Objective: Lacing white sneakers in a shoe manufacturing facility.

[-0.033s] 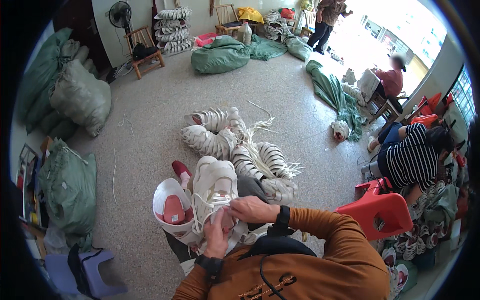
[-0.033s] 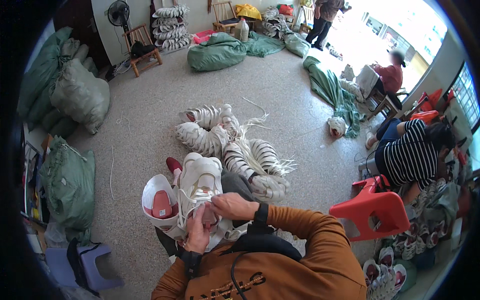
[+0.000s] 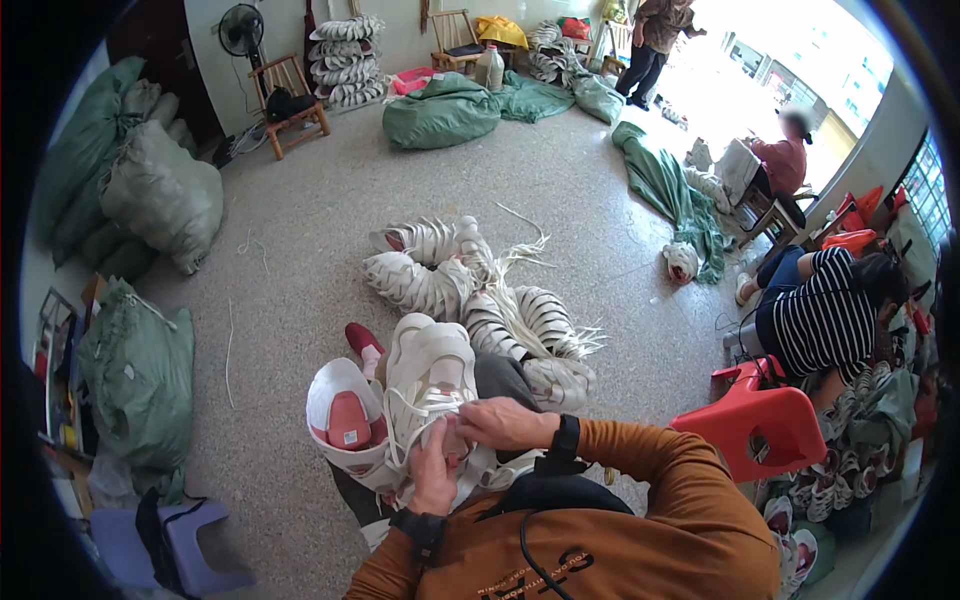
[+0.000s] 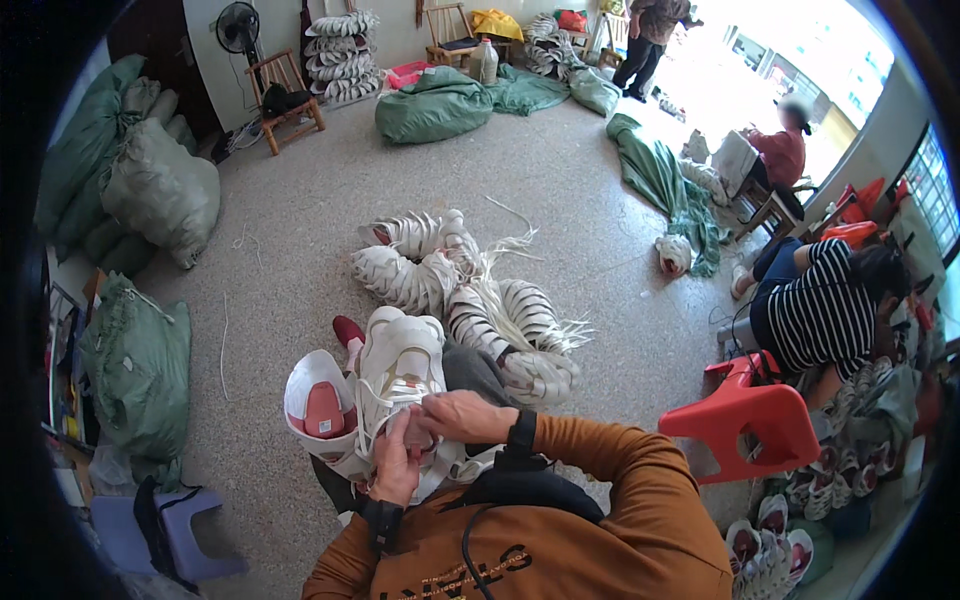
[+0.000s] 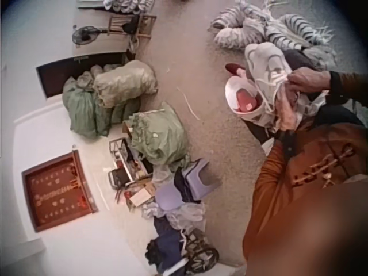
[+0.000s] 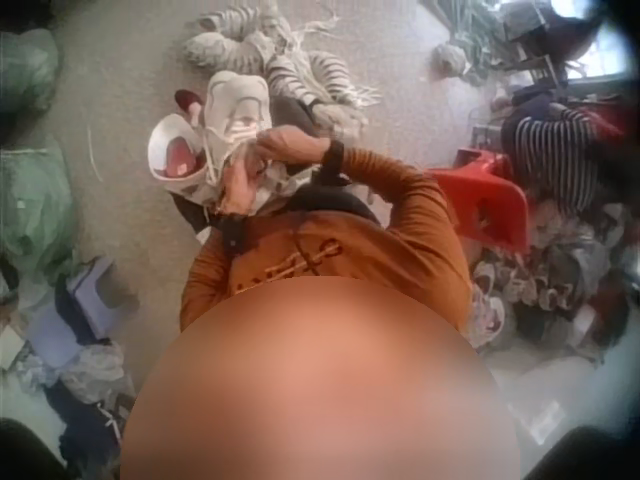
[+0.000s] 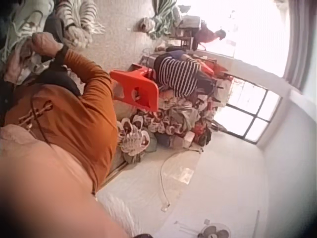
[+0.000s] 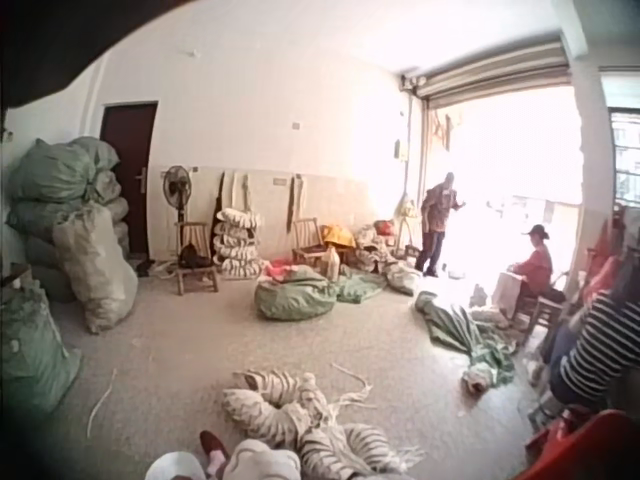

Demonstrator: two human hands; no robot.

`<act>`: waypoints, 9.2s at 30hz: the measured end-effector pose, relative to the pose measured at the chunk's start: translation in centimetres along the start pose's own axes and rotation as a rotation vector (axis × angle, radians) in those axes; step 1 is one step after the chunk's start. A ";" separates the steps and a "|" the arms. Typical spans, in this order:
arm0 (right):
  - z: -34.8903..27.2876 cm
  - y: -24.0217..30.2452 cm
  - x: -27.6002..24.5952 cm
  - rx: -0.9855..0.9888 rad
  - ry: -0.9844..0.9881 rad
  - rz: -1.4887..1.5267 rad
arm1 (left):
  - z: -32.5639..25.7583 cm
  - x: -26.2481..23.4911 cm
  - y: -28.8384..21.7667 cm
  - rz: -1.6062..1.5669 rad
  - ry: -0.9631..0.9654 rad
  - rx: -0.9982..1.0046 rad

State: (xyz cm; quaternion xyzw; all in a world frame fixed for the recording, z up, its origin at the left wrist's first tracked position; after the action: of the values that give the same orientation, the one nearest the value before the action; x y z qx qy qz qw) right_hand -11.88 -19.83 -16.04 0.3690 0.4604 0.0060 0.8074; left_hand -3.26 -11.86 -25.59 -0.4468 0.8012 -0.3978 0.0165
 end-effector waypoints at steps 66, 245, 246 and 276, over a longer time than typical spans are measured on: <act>0.0 -2.4 -2.1 0.232 -0.375 0.211 | -6.1 6.3 -12.7 1.108 0.175 1.439; -12.7 -13.5 -20.3 0.565 -0.805 1.443 | -5.9 -5.5 -2.6 0.214 0.112 0.036; -14.9 -15.2 -21.7 0.614 -0.880 1.456 | -5.7 -5.4 -2.4 0.205 0.109 0.037; -2.5 -2.3 1.3 0.710 -0.061 0.733 | -0.2 -0.7 0.3 -0.165 0.253 -0.117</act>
State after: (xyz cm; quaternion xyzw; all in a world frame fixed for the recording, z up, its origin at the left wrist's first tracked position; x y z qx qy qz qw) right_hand -13.78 -19.58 -19.13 0.7579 0.2506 0.1210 0.5900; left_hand -3.15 -11.12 -25.90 -0.4576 0.7792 -0.4037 -0.1431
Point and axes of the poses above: each hand's wrist, its own z-axis towards the middle knuckle, its own x-axis out of the palm, y = z × x, the point moved 10 cm from there along z, towards the middle knuckle, and after that the axes turned 12 degrees about -y, right-handed, at the moved point
